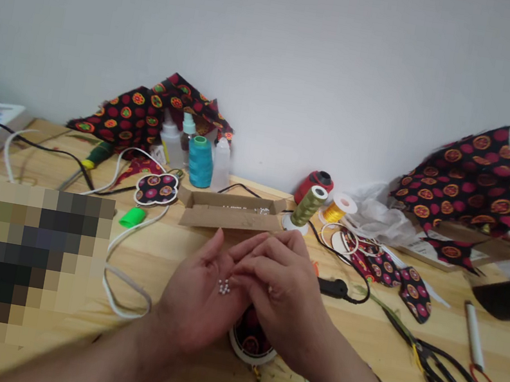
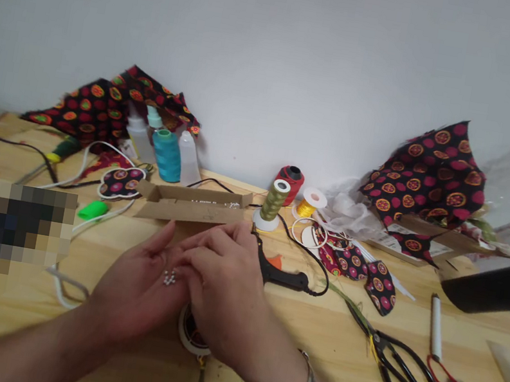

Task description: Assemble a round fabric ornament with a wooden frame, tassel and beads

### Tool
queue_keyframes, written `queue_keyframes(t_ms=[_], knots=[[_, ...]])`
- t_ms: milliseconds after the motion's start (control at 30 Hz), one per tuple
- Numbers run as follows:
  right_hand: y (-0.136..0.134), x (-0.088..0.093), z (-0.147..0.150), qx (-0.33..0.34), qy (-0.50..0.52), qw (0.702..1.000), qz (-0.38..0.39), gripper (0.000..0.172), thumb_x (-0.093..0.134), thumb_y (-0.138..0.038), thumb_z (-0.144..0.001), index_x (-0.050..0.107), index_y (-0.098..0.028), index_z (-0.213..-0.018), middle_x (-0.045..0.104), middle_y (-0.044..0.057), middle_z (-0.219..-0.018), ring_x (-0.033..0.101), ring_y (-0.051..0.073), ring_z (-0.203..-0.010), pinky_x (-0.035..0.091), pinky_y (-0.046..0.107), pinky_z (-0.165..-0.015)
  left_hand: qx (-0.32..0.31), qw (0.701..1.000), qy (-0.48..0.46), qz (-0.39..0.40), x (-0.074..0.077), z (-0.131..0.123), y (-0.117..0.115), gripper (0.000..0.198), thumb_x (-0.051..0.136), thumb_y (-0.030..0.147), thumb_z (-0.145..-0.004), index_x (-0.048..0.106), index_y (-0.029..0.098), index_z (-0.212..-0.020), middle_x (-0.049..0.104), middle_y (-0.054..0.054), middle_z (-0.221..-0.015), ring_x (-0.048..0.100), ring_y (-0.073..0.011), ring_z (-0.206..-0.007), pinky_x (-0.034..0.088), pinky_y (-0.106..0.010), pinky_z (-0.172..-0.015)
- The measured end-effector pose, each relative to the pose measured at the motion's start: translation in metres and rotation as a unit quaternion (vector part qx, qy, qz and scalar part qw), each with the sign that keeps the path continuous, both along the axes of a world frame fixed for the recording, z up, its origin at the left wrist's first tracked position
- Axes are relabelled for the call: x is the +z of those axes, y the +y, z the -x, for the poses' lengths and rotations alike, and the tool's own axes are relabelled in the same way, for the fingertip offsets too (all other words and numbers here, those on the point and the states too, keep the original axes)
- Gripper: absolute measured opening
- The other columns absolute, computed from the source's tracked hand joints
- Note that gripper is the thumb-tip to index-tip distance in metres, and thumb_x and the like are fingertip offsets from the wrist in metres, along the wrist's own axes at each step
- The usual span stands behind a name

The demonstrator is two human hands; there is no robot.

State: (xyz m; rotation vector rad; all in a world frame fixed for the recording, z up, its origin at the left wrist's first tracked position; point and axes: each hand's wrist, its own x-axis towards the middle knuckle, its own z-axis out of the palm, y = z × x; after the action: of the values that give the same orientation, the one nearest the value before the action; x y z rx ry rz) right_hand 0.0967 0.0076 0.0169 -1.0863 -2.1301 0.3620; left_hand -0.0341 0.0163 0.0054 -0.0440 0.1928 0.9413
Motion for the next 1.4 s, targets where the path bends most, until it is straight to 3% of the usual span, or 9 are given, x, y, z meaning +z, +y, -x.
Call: queue_keyframes(t_ms=[100, 233, 467, 567, 667, 733, 800, 933, 1400], knots=[[0.001, -0.002, 0.005, 0.013, -0.023, 1.0, -0.003, 0.014, 0.063, -0.011, -0.084, 0.072, -0.022, -0.08, 0.07, 0.002, -0.089, 0.049, 0.021, -0.091, 0.04, 0.04, -0.083, -0.01, 0.999, -0.037, -0.003, 0.001, 0.001, -0.002, 0.056, 0.017, 0.037, -0.101, 0.061, 0.003, -0.098, 0.066, -0.009, -0.066, 0.067, -0.0145, -0.058, 0.056, -0.023, -0.059], [0.001, -0.003, 0.007, 0.017, -0.056, 0.998, -0.007, 0.015, 0.063, -0.012, -0.084, 0.071, -0.022, -0.078, 0.07, 0.002, -0.088, 0.048, 0.023, -0.091, 0.039, 0.043, -0.081, -0.016, 0.999, -0.031, 0.004, 0.0, 0.002, -0.002, 0.055, 0.019, 0.038, -0.1, 0.061, 0.003, -0.098, 0.068, -0.012, -0.075, 0.068, -0.0145, -0.062, 0.056, -0.022, -0.058], [0.0, -0.001, 0.011, 0.031, -0.044, 0.999, 0.004, 0.017, 0.059, -0.008, -0.084, 0.067, -0.021, -0.076, 0.069, 0.003, -0.087, 0.049, 0.022, -0.088, 0.039, 0.041, -0.081, -0.009, 0.998, -0.054, 0.001, 0.002, 0.002, -0.003, 0.061, 0.015, 0.034, -0.101, 0.063, -0.002, -0.091, 0.063, -0.008, -0.062, 0.063, -0.011, -0.053, 0.054, -0.018, -0.053], [0.001, 0.0, 0.004, -0.017, 0.046, 0.999, 0.018, 0.019, 0.06, -0.006, -0.083, 0.066, -0.02, -0.072, 0.068, 0.002, -0.082, 0.051, 0.02, -0.085, 0.039, 0.039, -0.082, 0.014, 0.999, 0.032, 0.012, 0.0, 0.001, -0.001, 0.053, 0.022, 0.032, -0.101, 0.064, 0.002, -0.09, 0.064, -0.008, -0.066, 0.064, -0.0107, -0.057, 0.055, -0.019, -0.057], [0.002, -0.003, -0.01, -0.105, 0.113, 0.987, 0.038, 0.017, 0.063, -0.007, -0.081, 0.065, -0.021, -0.071, 0.062, 0.0, -0.071, 0.051, 0.019, -0.078, 0.039, 0.036, -0.075, -0.012, 0.979, 0.203, 0.011, -0.005, 0.001, -0.002, 0.03, 0.042, 0.018, -0.096, 0.067, 0.005, -0.089, 0.067, -0.01, -0.079, 0.066, -0.013, -0.067, 0.055, -0.021, -0.059], [0.0, -0.006, -0.018, -0.126, 0.121, 0.984, 0.039, 0.016, 0.064, -0.01, -0.081, 0.065, -0.021, -0.07, 0.061, 0.0, -0.069, 0.05, 0.019, -0.076, 0.039, 0.034, -0.072, -0.05, 0.962, 0.267, -0.016, -0.008, 0.001, -0.003, 0.014, 0.055, 0.01, -0.089, 0.068, 0.006, -0.084, 0.063, -0.005, -0.074, 0.057, -0.0057, -0.052, 0.04, -0.01, -0.039], [-0.002, -0.008, -0.023, -0.125, 0.109, 0.986, 0.016, 0.016, 0.063, -0.011, -0.082, 0.066, -0.021, -0.07, 0.06, 0.001, -0.069, 0.05, 0.019, -0.076, 0.039, 0.035, -0.072, -0.076, 0.952, 0.294, -0.036, -0.01, 0.002, -0.005, 0.007, 0.065, 0.01, -0.082, 0.066, 0.007, -0.076, 0.053, 0.003, -0.061, 0.041, -0.0003, -0.041, 0.022, -0.008, -0.032], [-0.006, -0.012, -0.026, -0.111, 0.072, 0.99, -0.045, 0.017, 0.06, -0.009, -0.083, 0.067, -0.022, -0.074, 0.061, 0.002, -0.068, 0.048, 0.02, -0.077, 0.038, 0.037, -0.073, -0.097, 0.941, 0.322, -0.047, -0.009, 0.002, -0.006, 0.018, 0.077, 0.017, -0.071, 0.061, 0.01, -0.064, 0.036, 0.01, -0.05, 0.027, 0.0001, -0.039, 0.015, -0.01, -0.035], [-0.011, -0.014, -0.037, -0.059, 0.03, 0.994, -0.091, 0.014, 0.063, -0.012, -0.084, 0.07, -0.023, -0.079, 0.063, 0.003, -0.07, 0.046, 0.021, -0.078, 0.042, 0.037, -0.073, -0.109, 0.887, 0.438, -0.095, -0.009, 0.0, -0.005, 0.029, 0.087, 0.029, -0.054, 0.066, 0.01, -0.06, 0.038, 0.01, -0.04, 0.024, -0.0002, -0.037, 0.012, -0.016, -0.038]])
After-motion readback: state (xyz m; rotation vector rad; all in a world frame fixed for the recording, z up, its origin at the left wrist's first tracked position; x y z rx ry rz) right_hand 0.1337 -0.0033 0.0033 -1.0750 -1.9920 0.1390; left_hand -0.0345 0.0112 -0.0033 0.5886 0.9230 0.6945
